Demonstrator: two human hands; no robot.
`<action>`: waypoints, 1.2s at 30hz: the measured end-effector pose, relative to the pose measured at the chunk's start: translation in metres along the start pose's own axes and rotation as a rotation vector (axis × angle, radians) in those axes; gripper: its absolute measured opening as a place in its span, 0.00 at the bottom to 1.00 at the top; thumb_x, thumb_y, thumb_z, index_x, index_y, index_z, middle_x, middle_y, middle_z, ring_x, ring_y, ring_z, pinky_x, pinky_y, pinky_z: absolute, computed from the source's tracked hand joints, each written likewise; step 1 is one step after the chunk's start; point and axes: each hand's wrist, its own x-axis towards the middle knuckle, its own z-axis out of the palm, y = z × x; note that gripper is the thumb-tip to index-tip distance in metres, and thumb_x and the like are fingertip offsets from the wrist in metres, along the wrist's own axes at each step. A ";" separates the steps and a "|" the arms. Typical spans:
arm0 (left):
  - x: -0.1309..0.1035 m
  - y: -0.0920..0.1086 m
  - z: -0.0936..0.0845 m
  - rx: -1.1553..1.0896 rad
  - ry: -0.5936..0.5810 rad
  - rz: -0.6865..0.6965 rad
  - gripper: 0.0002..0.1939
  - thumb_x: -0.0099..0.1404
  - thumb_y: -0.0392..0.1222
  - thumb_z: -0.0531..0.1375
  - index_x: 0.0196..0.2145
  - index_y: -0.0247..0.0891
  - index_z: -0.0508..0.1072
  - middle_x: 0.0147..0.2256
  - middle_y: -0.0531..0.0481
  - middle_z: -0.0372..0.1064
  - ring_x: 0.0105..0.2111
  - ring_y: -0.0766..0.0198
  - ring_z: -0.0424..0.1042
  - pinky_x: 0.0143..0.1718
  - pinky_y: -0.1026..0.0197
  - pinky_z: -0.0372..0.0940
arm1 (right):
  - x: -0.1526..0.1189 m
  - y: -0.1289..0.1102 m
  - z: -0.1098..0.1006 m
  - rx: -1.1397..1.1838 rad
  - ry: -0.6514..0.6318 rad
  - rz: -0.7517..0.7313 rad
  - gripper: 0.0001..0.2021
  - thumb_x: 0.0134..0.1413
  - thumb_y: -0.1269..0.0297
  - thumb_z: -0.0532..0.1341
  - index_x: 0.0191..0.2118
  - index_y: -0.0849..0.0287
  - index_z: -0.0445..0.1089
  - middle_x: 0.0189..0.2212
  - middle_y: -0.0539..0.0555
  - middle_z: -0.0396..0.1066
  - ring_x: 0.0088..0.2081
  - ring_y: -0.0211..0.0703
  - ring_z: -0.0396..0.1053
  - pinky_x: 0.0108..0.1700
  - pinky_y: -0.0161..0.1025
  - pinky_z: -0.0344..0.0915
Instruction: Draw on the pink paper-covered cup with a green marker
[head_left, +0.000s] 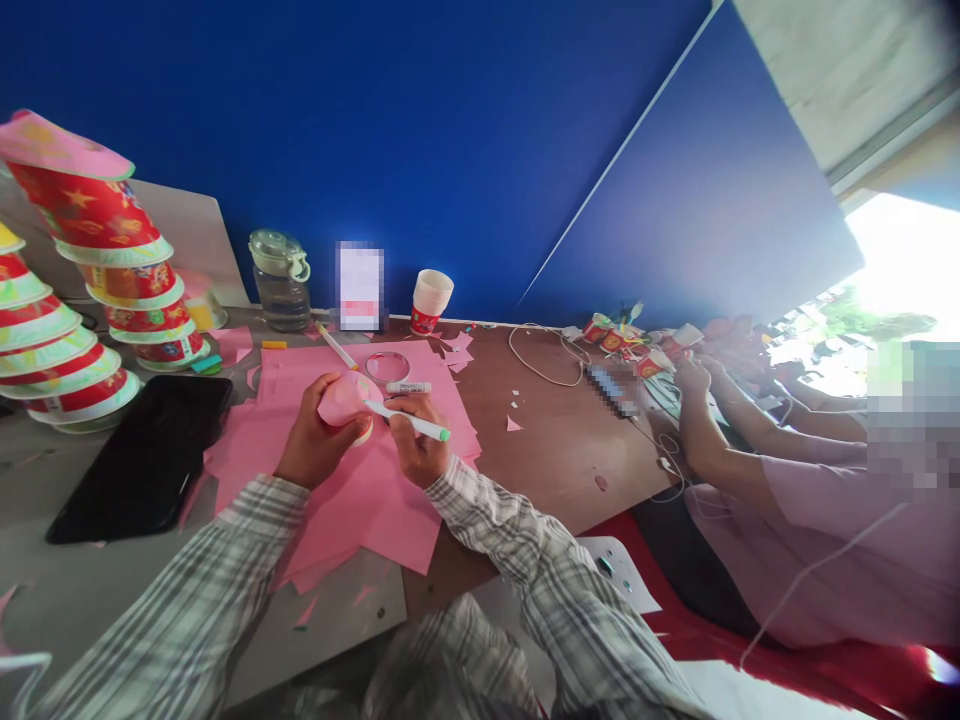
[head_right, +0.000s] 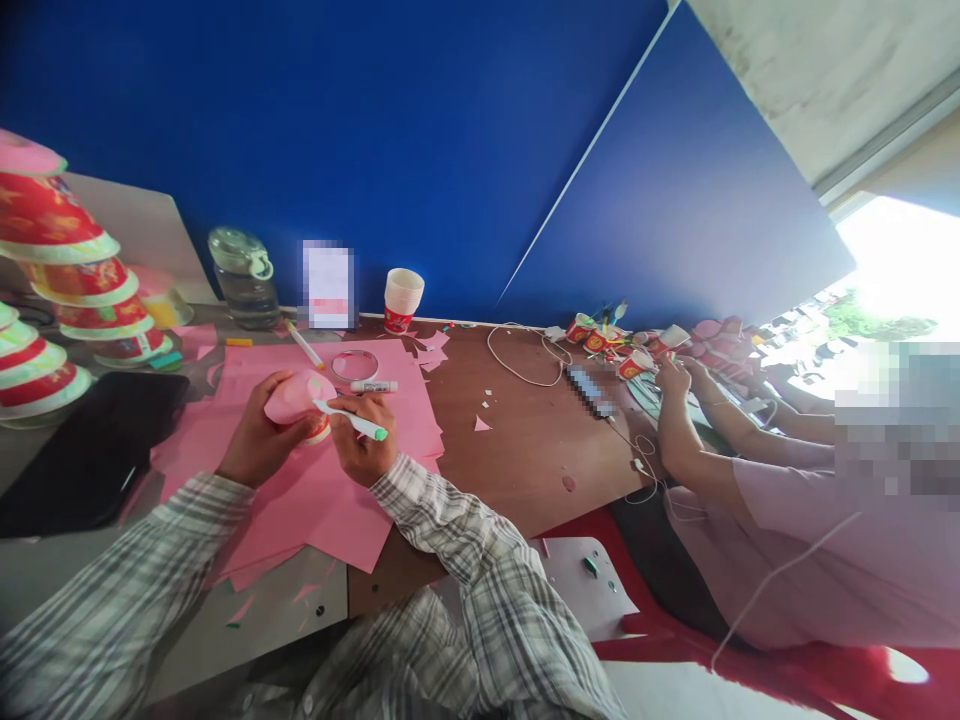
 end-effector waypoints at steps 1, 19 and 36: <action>0.000 0.001 0.000 -0.029 -0.014 -0.014 0.35 0.44 0.43 0.61 0.50 0.41 0.54 0.48 0.45 0.57 0.46 0.58 0.60 0.43 0.52 0.59 | 0.000 0.000 0.000 0.000 -0.002 0.003 0.07 0.55 0.69 0.53 0.38 0.59 0.66 0.30 0.54 0.72 0.30 0.39 0.68 0.40 0.42 0.67; 0.001 0.007 -0.001 -0.049 -0.008 -0.029 0.34 0.44 0.42 0.61 0.50 0.41 0.55 0.48 0.46 0.56 0.47 0.57 0.58 0.47 0.50 0.55 | 0.000 0.001 0.002 0.005 -0.017 0.027 0.08 0.55 0.69 0.52 0.37 0.60 0.67 0.28 0.52 0.70 0.27 0.37 0.66 0.39 0.41 0.66; -0.001 0.005 0.000 -0.016 0.003 -0.024 0.33 0.45 0.45 0.60 0.50 0.42 0.54 0.49 0.46 0.56 0.47 0.57 0.59 0.46 0.52 0.56 | -0.005 0.004 0.004 0.032 -0.011 0.114 0.09 0.55 0.67 0.52 0.38 0.60 0.67 0.24 0.51 0.67 0.28 0.37 0.66 0.35 0.39 0.64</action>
